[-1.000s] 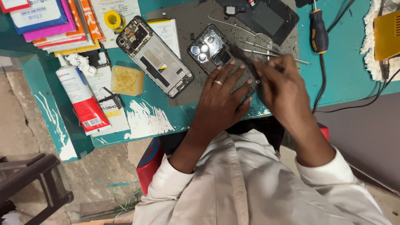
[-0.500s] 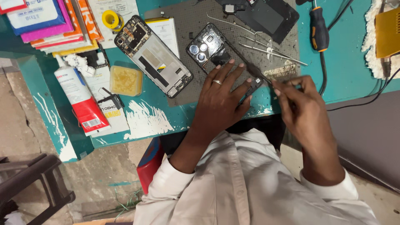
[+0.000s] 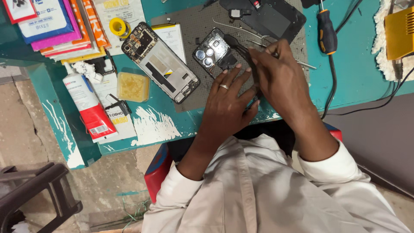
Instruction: The person uses tweezers to remove small components from a disassembled smartphone frame on a workbench. They then apply adhesive from a bottle to the frame and continue manipulating small parts with the tweezers.
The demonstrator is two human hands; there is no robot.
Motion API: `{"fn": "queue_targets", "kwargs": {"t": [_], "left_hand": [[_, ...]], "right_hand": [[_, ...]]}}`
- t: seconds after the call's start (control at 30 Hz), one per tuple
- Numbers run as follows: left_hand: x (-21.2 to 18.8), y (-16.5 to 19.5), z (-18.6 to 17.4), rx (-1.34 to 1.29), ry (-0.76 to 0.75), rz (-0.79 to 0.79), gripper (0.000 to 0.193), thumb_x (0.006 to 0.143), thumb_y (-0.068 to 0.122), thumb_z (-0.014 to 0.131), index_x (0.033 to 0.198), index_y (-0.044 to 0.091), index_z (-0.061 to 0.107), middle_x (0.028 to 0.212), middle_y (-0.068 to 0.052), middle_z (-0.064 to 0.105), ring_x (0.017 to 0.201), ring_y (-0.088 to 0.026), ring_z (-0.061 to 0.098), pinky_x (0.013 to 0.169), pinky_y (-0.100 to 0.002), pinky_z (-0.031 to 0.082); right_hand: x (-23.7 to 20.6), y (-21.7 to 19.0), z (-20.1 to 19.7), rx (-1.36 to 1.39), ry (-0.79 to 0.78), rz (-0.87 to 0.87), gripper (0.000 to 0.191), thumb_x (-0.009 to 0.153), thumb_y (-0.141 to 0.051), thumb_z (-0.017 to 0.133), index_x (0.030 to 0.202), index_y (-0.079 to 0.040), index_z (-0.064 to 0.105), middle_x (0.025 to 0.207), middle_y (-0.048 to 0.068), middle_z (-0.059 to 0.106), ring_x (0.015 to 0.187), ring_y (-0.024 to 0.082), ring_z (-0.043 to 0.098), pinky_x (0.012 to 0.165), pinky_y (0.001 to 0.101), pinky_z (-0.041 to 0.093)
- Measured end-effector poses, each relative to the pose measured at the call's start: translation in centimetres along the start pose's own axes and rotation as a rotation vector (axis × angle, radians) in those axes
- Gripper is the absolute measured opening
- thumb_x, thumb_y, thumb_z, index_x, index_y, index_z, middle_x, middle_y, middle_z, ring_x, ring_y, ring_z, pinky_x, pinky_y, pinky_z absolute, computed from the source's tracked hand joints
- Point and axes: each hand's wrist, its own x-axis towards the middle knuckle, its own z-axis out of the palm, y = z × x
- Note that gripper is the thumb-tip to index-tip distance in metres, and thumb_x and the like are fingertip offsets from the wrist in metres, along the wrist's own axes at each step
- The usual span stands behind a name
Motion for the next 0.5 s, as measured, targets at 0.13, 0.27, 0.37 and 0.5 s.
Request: {"fn": "queue_targets", "kwargs": {"t": [0.13,0.27,0.37,0.5], "left_hand": [[0.0,0.0,0.0,-0.017,0.012,0.006,0.031,0.095,0.025,0.073,0.121,0.007,0.072,0.143,-0.018,0.060,0.143,-0.036,0.051,0.123,-0.054,0.037],[0.0,0.1,-0.1,-0.034,0.001,-0.005,0.031,0.095,0.025,0.074,0.121,0.008,0.072,0.142,-0.018,0.060,0.143,-0.036,0.051,0.123,-0.054,0.037],[0.0,0.1,-0.3,-0.033,-0.004,0.000,0.031,0.094,0.024,0.074,0.120,0.008,0.073,0.143,-0.018,0.061,0.143,-0.036,0.050,0.123,-0.054,0.036],[0.1,0.0,-0.5,-0.010,-0.009,0.008,0.030,0.094,0.024,0.074,0.119,0.007,0.074,0.142,-0.017,0.061,0.143,-0.036,0.050,0.123,-0.054,0.036]], "right_hand": [[-2.9,-0.4,-2.0,-0.049,-0.017,0.020,0.028,0.100,-0.001,0.070,0.128,-0.003,0.073,0.110,0.020,0.060,0.090,0.037,0.066,0.075,0.0444,0.054],[-6.3,-0.1,-4.6,-0.011,-0.124,0.252,0.027,0.100,0.001,0.066,0.127,-0.003,0.072,0.115,0.020,0.062,0.073,0.029,0.065,0.065,0.0398,0.053],[-6.6,-0.1,-4.5,-0.069,-0.085,0.187,0.027,0.100,0.001,0.069,0.126,-0.003,0.073,0.108,0.019,0.061,0.081,0.031,0.064,0.069,0.0415,0.052],[-3.5,-0.3,-2.1,-0.052,-0.008,0.048,0.025,0.100,-0.003,0.072,0.126,-0.003,0.073,0.106,0.019,0.059,0.085,0.035,0.065,0.071,0.0439,0.053]]}}
